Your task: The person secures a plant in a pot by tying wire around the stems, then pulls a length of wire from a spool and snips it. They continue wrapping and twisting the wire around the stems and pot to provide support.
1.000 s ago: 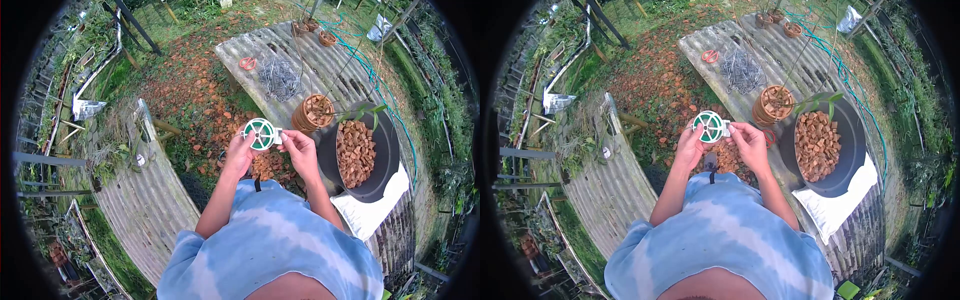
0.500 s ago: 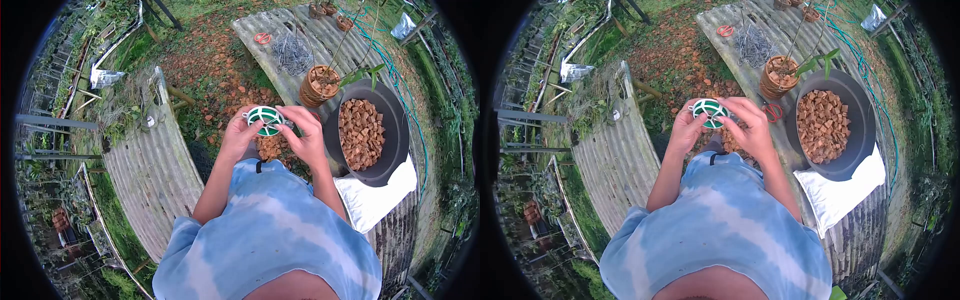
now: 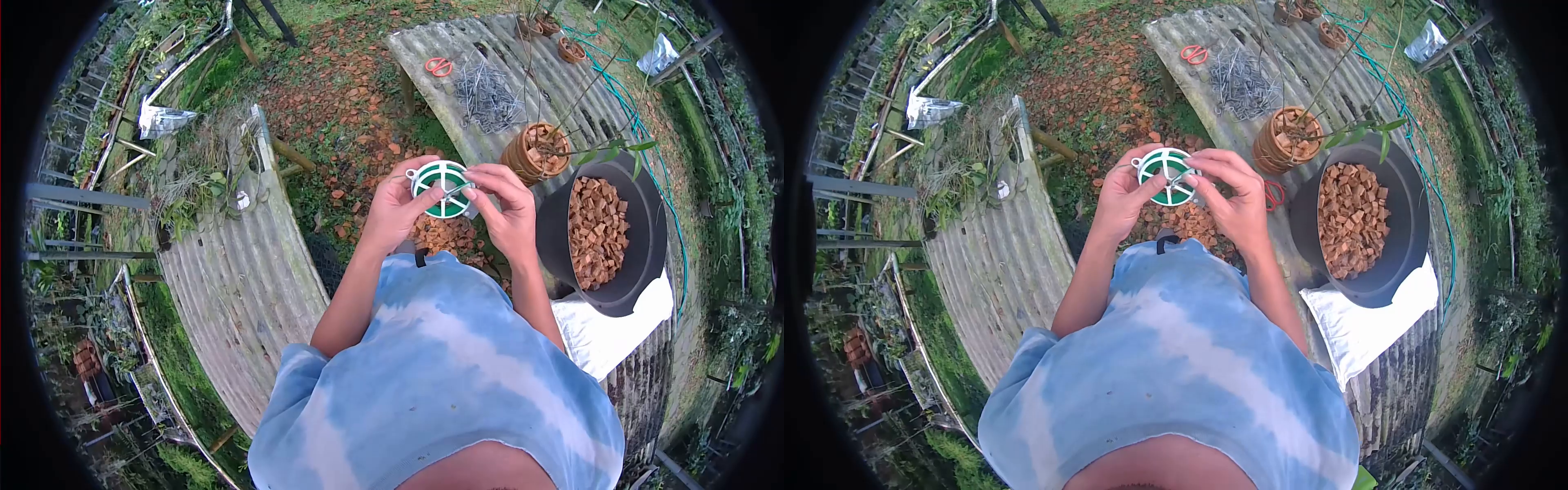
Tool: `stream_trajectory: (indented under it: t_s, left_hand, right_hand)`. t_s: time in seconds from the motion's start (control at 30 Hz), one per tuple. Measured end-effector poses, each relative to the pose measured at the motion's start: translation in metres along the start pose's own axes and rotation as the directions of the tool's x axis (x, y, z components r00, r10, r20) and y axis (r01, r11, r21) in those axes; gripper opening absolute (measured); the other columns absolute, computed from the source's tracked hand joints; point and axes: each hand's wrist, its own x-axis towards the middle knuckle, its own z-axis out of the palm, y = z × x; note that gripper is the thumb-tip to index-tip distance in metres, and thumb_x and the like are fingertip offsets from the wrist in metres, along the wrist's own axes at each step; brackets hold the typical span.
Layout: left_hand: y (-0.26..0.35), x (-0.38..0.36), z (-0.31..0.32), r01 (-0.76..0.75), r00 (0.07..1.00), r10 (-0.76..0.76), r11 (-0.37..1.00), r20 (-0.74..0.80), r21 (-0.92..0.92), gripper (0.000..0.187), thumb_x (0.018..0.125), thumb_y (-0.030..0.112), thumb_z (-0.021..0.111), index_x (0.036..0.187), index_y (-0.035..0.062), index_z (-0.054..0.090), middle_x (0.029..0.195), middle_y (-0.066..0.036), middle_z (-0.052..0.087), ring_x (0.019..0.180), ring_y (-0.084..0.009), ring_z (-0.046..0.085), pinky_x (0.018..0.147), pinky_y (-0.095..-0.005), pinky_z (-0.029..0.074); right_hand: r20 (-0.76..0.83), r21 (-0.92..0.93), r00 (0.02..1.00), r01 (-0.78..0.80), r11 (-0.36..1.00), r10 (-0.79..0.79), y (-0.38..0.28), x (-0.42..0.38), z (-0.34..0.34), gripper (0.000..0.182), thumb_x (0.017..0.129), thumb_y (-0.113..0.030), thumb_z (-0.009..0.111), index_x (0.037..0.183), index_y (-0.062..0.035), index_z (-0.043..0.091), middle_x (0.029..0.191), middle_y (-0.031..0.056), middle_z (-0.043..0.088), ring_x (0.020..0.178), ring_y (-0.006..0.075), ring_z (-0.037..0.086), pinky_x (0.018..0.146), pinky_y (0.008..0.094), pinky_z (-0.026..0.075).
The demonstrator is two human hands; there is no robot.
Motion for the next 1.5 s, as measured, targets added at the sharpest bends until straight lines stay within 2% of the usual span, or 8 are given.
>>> stream_trajectory:
  t_s: [0.2,0.33,0.43,0.53,0.63,0.87,1.1,1.5]
  left_hand:
    - [0.008,0.011,-0.023,-0.034,0.999,0.035,0.998,-0.013,0.054,0.046,0.097,0.006,0.073,0.14,-0.0005,0.058,0.13,-0.006,0.066,0.115,-0.0124,0.065,0.099,-0.0309,0.056]
    - [0.011,0.014,-0.036,-0.012,1.0,0.013,0.997,-0.011,0.072,0.04,0.1,0.008,0.07,0.138,-0.0014,0.06,0.134,-0.006,0.064,0.116,-0.0131,0.065,0.1,-0.0312,0.055]
    - [0.011,0.017,-0.043,0.013,0.997,-0.007,0.998,-0.083,0.066,0.038,0.103,0.01,0.066,0.138,-0.0016,0.058,0.131,-0.008,0.066,0.115,-0.0132,0.066,0.098,-0.0302,0.056]
    - [0.01,0.02,-0.052,0.027,0.995,-0.023,0.999,-0.096,0.039,0.038,0.106,0.013,0.062,0.141,0.0004,0.055,0.128,-0.008,0.068,0.112,-0.0134,0.068,0.095,-0.0289,0.059]
    - [0.004,0.023,-0.059,0.058,0.984,-0.054,0.998,-0.168,0.018,0.038,0.107,0.015,0.061,0.141,-0.0001,0.053,0.126,-0.01,0.069,0.109,-0.0157,0.071,0.087,-0.0317,0.064]
    - [0.004,0.024,-0.068,0.101,0.971,-0.135,0.979,-0.197,-0.175,0.045,0.106,0.012,0.06,0.146,0.0003,0.044,0.123,-0.013,0.068,0.108,-0.0194,0.071,0.087,-0.0371,0.066]
    - [0.006,0.02,-0.059,0.102,0.974,-0.152,0.956,-0.169,-0.275,0.047,0.101,0.003,0.066,0.142,0.0022,0.043,0.118,-0.012,0.068,0.107,-0.0189,0.071,0.084,-0.0375,0.067]
    - [-0.003,0.012,-0.063,0.032,0.966,-0.107,0.953,-0.236,-0.301,0.033,0.099,-0.002,0.065,0.129,0.0021,0.05,0.119,-0.016,0.07,0.105,-0.0216,0.073,0.089,-0.0379,0.066]
  right_hand:
    - [-0.021,0.151,0.99,-0.135,0.979,0.14,0.002,0.025,0.018,0.02,0.087,-0.003,0.082,0.107,-0.002,0.08,0.108,0.0099,0.075,0.097,0.0151,0.069,0.082,0.0282,0.055]
    - [0.028,0.023,0.994,-0.11,0.994,0.11,0.018,0.033,0.032,0.018,0.091,-0.003,0.079,0.108,-0.0003,0.077,0.109,0.0085,0.074,0.097,0.0137,0.068,0.085,0.0282,0.054]
    - [0.012,0.308,0.98,-0.192,0.932,0.198,0.02,0.035,0.043,0.011,0.095,-0.003,0.075,0.105,-0.0005,0.075,0.11,0.0081,0.074,0.1,0.0142,0.068,0.09,0.0296,0.053]
    - [0.019,0.34,0.975,-0.216,0.915,0.223,0.022,0.034,0.042,0.005,0.099,-0.003,0.071,0.102,0.0001,0.071,0.11,0.0083,0.073,0.103,0.0144,0.067,0.094,0.0311,0.053]
    - [0.008,0.223,0.997,-0.077,0.972,0.077,0.024,0.035,0.037,0.006,0.101,-0.005,0.069,0.103,0.0006,0.069,0.112,0.0094,0.073,0.108,0.0147,0.066,0.096,0.0323,0.053]
    - [0.017,0.398,0.941,-0.317,0.861,0.338,0.027,0.031,0.039,0.008,0.107,-0.011,0.059,0.106,-0.0032,0.06,0.119,0.0114,0.069,0.117,0.024,0.068,0.1,0.0385,0.057]
    - [0.017,0.485,0.884,-0.417,0.769,0.468,0.025,0.03,0.042,0.012,0.11,-0.012,0.053,0.108,-0.0013,0.049,0.126,0.0204,0.065,0.106,0.0215,0.072,0.091,0.0346,0.063]
    - [-0.208,0.395,0.953,-0.123,0.91,0.219,0.029,0.021,0.053,0.008,0.107,-0.005,0.053,0.105,0.0013,0.048,0.116,0.0182,0.063,0.103,0.0214,0.073,0.082,0.0322,0.066]
